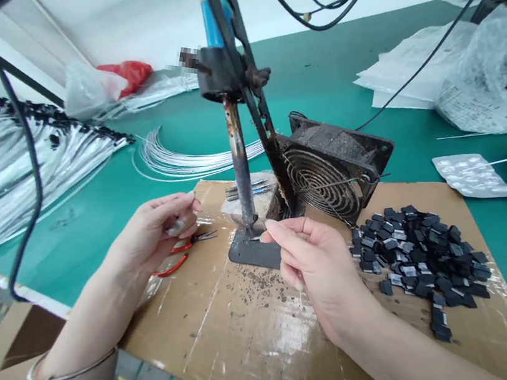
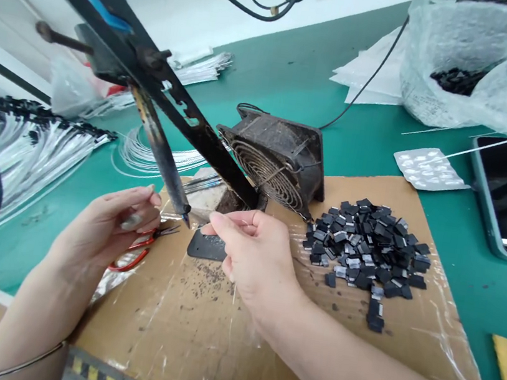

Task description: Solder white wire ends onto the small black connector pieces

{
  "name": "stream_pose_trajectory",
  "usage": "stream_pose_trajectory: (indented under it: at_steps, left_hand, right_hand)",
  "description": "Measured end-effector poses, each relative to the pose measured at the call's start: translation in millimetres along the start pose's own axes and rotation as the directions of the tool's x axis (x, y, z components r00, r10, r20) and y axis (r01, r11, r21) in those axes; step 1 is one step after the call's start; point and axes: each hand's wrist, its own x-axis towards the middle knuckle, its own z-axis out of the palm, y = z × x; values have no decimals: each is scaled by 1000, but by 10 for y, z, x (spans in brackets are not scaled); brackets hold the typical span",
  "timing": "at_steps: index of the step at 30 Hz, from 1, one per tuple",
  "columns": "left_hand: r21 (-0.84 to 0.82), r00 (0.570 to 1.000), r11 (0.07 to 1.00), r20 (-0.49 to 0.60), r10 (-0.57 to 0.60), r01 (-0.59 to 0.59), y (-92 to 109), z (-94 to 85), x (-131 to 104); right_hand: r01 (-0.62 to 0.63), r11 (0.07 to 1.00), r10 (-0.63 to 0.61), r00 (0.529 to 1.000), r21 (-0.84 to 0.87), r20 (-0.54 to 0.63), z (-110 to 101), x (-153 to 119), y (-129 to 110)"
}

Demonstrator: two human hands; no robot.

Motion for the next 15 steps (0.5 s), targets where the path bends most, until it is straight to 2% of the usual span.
stream_pose_trajectory:
  at_steps: [7, 15]
  left_hand:
    - [47, 1000, 999, 15, -19, 18, -4, -16, 18]
    - [74, 1000, 997, 17, -18, 17, -23, -24, 35]
  right_hand:
    - [-74, 997, 74, 997, 37, 2, 27, 29, -38]
    - [29, 996, -39, 992, 88, 117, -59, 98, 111]
